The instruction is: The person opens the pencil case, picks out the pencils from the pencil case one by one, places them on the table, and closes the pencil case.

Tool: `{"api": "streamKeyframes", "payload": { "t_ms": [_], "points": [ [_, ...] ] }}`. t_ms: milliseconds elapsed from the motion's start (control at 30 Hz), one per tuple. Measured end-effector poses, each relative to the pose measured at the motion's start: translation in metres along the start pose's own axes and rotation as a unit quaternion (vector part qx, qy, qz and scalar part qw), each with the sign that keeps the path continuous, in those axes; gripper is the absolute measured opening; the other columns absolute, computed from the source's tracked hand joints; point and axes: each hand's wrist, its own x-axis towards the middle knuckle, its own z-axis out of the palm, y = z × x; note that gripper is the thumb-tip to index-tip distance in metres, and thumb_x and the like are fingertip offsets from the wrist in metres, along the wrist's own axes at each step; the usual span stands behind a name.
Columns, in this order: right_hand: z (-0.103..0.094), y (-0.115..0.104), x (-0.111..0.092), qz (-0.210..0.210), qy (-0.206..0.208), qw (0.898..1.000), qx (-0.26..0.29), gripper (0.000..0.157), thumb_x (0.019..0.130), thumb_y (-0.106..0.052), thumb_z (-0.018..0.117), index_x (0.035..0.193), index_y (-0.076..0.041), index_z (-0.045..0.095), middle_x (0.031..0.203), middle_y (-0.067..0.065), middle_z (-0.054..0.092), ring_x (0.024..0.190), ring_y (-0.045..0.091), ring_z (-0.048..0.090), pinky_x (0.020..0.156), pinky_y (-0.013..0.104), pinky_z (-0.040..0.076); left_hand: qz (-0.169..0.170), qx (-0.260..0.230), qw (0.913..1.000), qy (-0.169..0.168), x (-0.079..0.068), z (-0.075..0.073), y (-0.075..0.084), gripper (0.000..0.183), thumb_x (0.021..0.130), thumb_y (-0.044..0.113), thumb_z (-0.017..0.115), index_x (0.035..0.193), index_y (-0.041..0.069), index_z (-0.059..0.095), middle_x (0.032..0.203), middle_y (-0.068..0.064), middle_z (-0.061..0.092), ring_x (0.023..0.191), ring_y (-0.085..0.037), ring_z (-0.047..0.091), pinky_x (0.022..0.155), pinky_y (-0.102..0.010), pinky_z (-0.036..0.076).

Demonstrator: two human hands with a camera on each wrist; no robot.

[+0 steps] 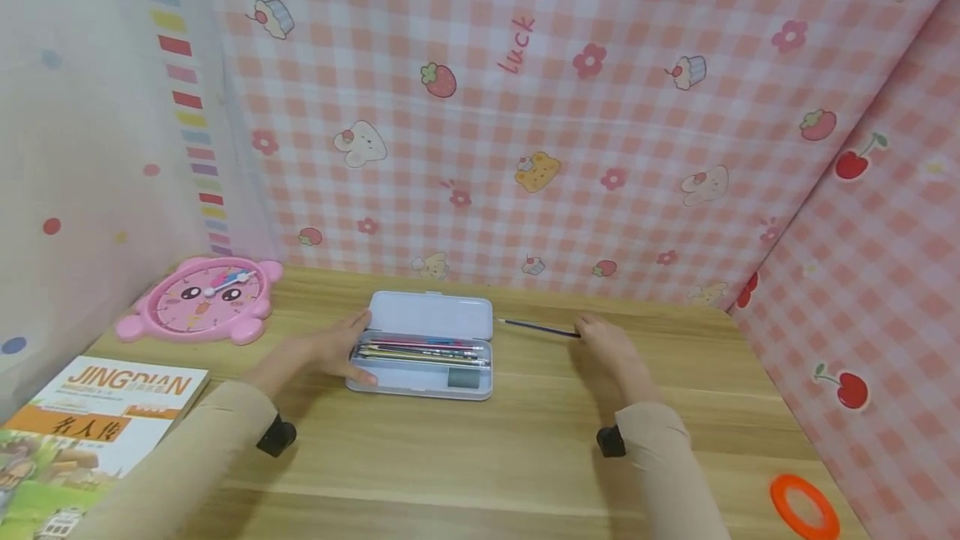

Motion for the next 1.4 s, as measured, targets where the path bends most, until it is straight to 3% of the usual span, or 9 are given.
{"api": "streamKeyframes", "payload": {
  "t_ms": [233, 533, 767, 967, 1200, 1267, 1400],
  "points": [
    [0.006, 0.008, -0.003, 0.02, -0.027, 0.999, -0.008, 0.012, 0.088, 0.002, 0.049, 0.093, -0.002, 0.059, 0.098, 0.014, 0.06, 0.094, 0.031, 0.058, 0.079, 0.043, 0.05, 0.001, 0.003, 1.0, -0.001, -0.005, 0.0, 0.002, 0.119, 0.07, 0.051, 0.072, 0.141, -0.013, 0.0, 0.149, -0.032, 0.001, 0.139, -0.043, 0.005, 0.115, -0.049, 0.011],
    [0.013, 0.015, -0.008, 0.059, -0.031, 0.997, 0.049, 0.015, 0.087, 0.001, 0.047, 0.092, -0.001, 0.061, 0.098, 0.019, 0.061, 0.091, 0.036, 0.06, 0.081, 0.047, 0.05, 0.003, -0.001, 0.9999, -0.012, -0.004, 0.002, 0.007, 0.119, 0.07, 0.051, 0.072, 0.142, -0.011, 0.0, 0.15, -0.029, -0.002, 0.14, -0.04, 0.003, 0.116, -0.048, 0.01],
    [0.015, 0.014, -0.006, 0.033, -0.016, 0.999, 0.017, 0.011, 0.084, 0.003, 0.055, 0.091, 0.001, 0.062, 0.09, 0.016, 0.059, 0.082, 0.032, 0.061, 0.073, 0.042, 0.053, 0.007, -0.008, 0.9999, -0.014, -0.004, 0.001, 0.006, 0.119, 0.071, 0.049, 0.072, 0.142, -0.011, -0.002, 0.15, -0.029, -0.004, 0.14, -0.041, 0.001, 0.115, -0.048, 0.009],
    [0.013, 0.015, -0.001, 0.038, -0.014, 0.998, 0.052, 0.014, 0.086, -0.005, 0.059, 0.096, 0.003, 0.062, 0.09, 0.015, 0.058, 0.084, 0.031, 0.06, 0.076, 0.043, 0.052, 0.007, -0.006, 0.9999, -0.009, -0.001, 0.0, 0.004, 0.119, 0.071, 0.049, 0.072, 0.141, -0.012, -0.002, 0.15, -0.029, -0.004, 0.14, -0.041, 0.002, 0.115, -0.048, 0.009],
    [0.002, -0.008, 0.012, 0.064, -0.04, 0.992, 0.105, 0.042, 0.089, -0.019, 0.058, 0.121, 0.008, 0.052, 0.118, 0.028, 0.052, 0.108, 0.044, 0.052, 0.09, 0.053, 0.045, -0.001, -0.008, 0.9999, -0.009, -0.001, -0.002, 0.004, 0.119, 0.072, 0.048, 0.072, 0.141, -0.012, -0.003, 0.149, -0.03, -0.004, 0.14, -0.041, 0.001, 0.115, -0.048, 0.009],
    [0.002, -0.02, 0.018, 0.049, -0.028, 0.992, 0.113, 0.042, 0.088, -0.018, 0.06, 0.12, 0.008, 0.053, 0.117, 0.028, 0.052, 0.108, 0.044, 0.053, 0.09, 0.052, 0.046, -0.002, -0.002, 1.0, -0.009, -0.001, -0.002, 0.003, 0.118, 0.072, 0.049, 0.071, 0.141, -0.012, -0.003, 0.149, -0.03, -0.004, 0.14, -0.041, 0.001, 0.116, -0.047, 0.009],
    [0.004, -0.05, 0.032, -0.019, 0.014, 0.99, 0.139, 0.035, 0.084, -0.014, 0.065, 0.111, 0.008, 0.059, 0.107, 0.024, 0.058, 0.098, 0.037, 0.059, 0.083, 0.047, 0.05, -0.003, 0.002, 1.0, -0.009, -0.001, -0.002, 0.001, 0.119, 0.072, 0.05, 0.071, 0.141, -0.012, -0.003, 0.149, -0.03, -0.003, 0.14, -0.041, 0.002, 0.115, -0.048, 0.01]
  ]
}}
